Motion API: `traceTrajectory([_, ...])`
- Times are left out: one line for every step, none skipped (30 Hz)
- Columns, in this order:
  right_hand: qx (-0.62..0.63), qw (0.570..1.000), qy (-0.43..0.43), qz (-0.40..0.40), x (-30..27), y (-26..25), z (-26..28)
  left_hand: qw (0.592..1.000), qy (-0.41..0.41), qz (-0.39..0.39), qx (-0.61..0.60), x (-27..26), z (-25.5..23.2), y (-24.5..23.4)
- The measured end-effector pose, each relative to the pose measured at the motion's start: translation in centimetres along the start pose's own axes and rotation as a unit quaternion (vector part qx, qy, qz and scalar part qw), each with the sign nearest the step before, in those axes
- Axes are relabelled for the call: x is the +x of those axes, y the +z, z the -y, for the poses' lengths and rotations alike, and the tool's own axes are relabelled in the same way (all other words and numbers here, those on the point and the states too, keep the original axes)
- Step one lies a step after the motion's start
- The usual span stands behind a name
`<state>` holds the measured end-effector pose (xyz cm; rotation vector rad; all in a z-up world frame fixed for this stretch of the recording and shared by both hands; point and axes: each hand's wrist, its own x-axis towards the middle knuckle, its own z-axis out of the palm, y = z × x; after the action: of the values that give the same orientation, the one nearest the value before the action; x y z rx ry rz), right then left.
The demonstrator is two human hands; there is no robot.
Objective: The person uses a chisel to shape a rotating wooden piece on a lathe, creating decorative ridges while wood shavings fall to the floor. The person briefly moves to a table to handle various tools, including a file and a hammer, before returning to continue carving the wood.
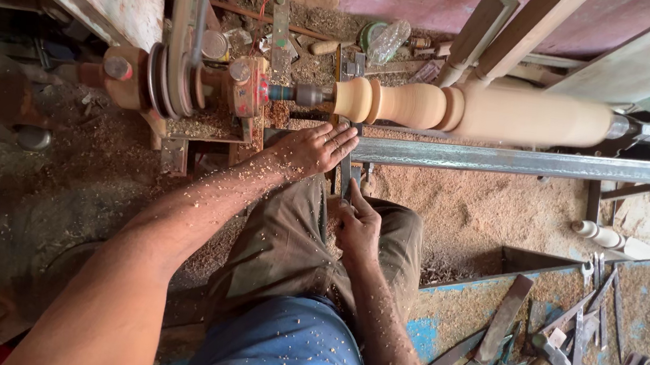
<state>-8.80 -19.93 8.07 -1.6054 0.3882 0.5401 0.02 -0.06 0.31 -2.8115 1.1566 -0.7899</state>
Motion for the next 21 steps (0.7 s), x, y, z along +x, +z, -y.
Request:
traceTrajectory([-0.001, 1.000, 0.004, 0.004, 0.0, -0.1, 0.2, 1.000, 0.006, 0.000, 0.016, -0.2, 0.0, 0.3])
traceTrajectory([-0.002, 1.000, 0.008, 0.008, 0.1, -0.2, 0.4, 0.999, 0.011, -0.001, 0.032, -0.4, 0.0, 0.6])
traceTrajectory([-0.003, 1.000, 0.009, 0.012, 0.3, -0.3, 0.6, 0.999, 0.017, -0.003, 0.050, -0.4, 0.1, 0.9])
traceTrajectory([-0.032, 0.999, 0.008, 0.016, 0.5, -0.6, 0.7, 0.999, 0.009, -0.006, 0.039, -0.3, 0.1, 1.1])
traceTrajectory([-0.062, 0.998, 0.007, 0.021, 0.6, -1.0, 0.8, 1.000, 0.000, -0.008, 0.029, -0.4, -0.1, 1.1])
traceTrajectory([-0.091, 0.995, 0.007, 0.027, 0.8, -1.4, 0.7, 1.000, -0.008, -0.010, 0.018, -0.4, -0.2, 1.0])
traceTrajectory([-0.092, 0.995, -0.005, 0.036, 1.1, -1.7, 0.6, 1.000, -0.011, -0.013, 0.018, -0.4, -0.2, 0.9])
traceTrajectory([-0.092, 0.995, -0.018, 0.045, 1.5, -1.9, 0.4, 1.000, -0.014, -0.016, 0.018, -0.4, -0.2, 0.8])
traceTrajectory([-0.094, 0.994, -0.029, 0.054, 1.7, -2.2, 0.2, 1.000, -0.017, -0.019, 0.017, -0.4, -0.4, 0.7])
traceTrajectory([-0.090, 0.994, -0.029, 0.060, 1.7, -2.5, 0.0, 1.000, -0.020, -0.015, 0.014, -0.5, -0.5, 0.7])
traceTrajectory([-0.086, 0.994, -0.031, 0.067, 2.0, -2.7, -0.1, 1.000, -0.023, -0.011, 0.014, -0.5, -0.4, 0.7])
traceTrajectory([-0.081, 0.993, -0.033, 0.074, 2.3, -2.8, -0.1, 1.000, -0.026, -0.007, 0.013, -0.5, -0.3, 0.7])
traceTrajectory([-0.086, 0.993, -0.031, 0.074, 2.4, -2.8, -0.1, 0.999, -0.026, -0.010, 0.018, -0.5, -0.4, 0.8])
traceTrajectory([-0.091, 0.993, -0.030, 0.074, 2.6, -2.9, -0.1, 0.999, -0.025, -0.013, 0.024, -0.5, -0.4, 1.0])
traceTrajectory([-0.096, 0.992, -0.029, 0.073, 2.7, -3.0, -0.1, 0.999, -0.024, -0.016, 0.029, -0.5, -0.4, 1.1])
traceTrajectory([-0.099, 0.992, -0.032, 0.076, 2.8, -3.1, -0.2, 0.999, -0.026, -0.024, 0.033, -0.5, -0.4, 1.3])
traceTrajectory([-0.103, 0.991, -0.036, 0.078, 2.9, -3.2, -0.2, 0.998, -0.029, -0.032, 0.037, -0.4, -0.5, 1.4])
traceTrajectory([-0.106, 0.990, -0.039, 0.081, 3.0, -3.4, -0.3, 0.998, -0.032, -0.039, 0.042, -0.3, -0.5, 1.4])
traceTrajectory([-0.107, 0.990, -0.039, 0.081, 3.2, -3.5, -0.5, 0.998, -0.027, -0.027, 0.041, -0.4, -0.5, 1.2])
traceTrajectory([-0.107, 0.990, -0.039, 0.082, 3.3, -3.7, -0.6, 0.999, -0.022, -0.015, 0.040, -0.6, -0.5, 0.9])
traceTrajectory([-0.107, 0.990, -0.039, 0.083, 3.5, -3.8, -0.6, 0.999, -0.016, -0.002, 0.039, -0.7, -0.4, 0.7])
